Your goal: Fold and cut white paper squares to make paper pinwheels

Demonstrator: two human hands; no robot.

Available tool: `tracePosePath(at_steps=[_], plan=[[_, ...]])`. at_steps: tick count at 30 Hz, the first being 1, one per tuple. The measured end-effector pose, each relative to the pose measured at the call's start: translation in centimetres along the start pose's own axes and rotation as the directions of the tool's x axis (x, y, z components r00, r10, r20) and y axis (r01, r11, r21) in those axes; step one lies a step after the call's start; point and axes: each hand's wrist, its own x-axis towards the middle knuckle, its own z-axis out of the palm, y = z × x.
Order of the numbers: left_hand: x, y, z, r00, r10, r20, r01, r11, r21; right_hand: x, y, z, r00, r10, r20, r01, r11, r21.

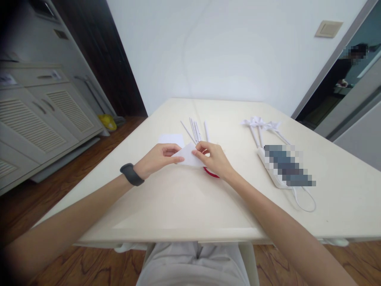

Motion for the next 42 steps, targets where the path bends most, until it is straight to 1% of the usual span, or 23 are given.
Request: tracePosePath(at_steps=[4,7,13,16,19,23,26,30,34,38,42], plan=[[-0.2,0.0,0.5,0.998,0.059,-0.018,-0.057,0.990,0.127,0.0,0.2,0.3,0.999,0.028,0.042,-0.028,1.000,0.000],[-0.3,-0.1,0.8,0.996,0.086,-0.010,-0.082,0.979,0.185,-0.1,0.2,0.5,0.999,0.023,0.028,-0.022,0.999,-0.025],[-0.2,-0.1,0.3,0.990,0.122,-0.067,-0.107,0.975,0.195,-0.1,0.0,0.0,1.000,0.022,-0.004,-0.022,1.000,0.021],[-0.1,-0.1,0.1,0.991,0.107,-0.082,-0.091,0.979,0.181,0.1,0.1,-0.5,0.998,0.044,-0.033,-0.043,0.998,0.036],[0.1,-0.1,-0.1,0.994,0.059,-0.091,-0.048,0.991,0.122,0.3,0.4,-0.9,0.995,0.056,-0.085,-0.052,0.997,0.051],[0.2,-0.2,-0.1,0.993,0.021,-0.114,-0.022,1.000,-0.010,0.5,0.8,-1.2,0.989,0.048,-0.140,-0.037,0.996,0.078],[0.2,-0.1,-0.2,0.989,0.013,-0.148,-0.022,0.998,-0.060,0.5,0.9,-1.3,0.987,0.048,-0.155,-0.034,0.995,0.093],[0.2,0.1,-0.2,0.987,-0.012,-0.160,-0.006,0.993,-0.114,0.5,1.0,-1.4,0.984,0.042,-0.174,-0.025,0.995,0.101],[0.3,0.2,-0.1,0.983,-0.069,-0.171,0.034,0.979,-0.202,0.5,1.2,-1.3,0.981,0.055,-0.184,-0.027,0.988,0.152],[0.2,0.1,-0.1,0.982,-0.078,-0.174,0.033,0.968,-0.249,0.5,1.3,-1.1,0.981,0.108,-0.158,-0.061,0.959,0.278],[0.1,0.0,0.2,0.990,-0.079,-0.118,0.043,0.959,-0.281,0.4,1.2,-0.8,0.978,0.162,-0.132,-0.104,0.926,0.363]])
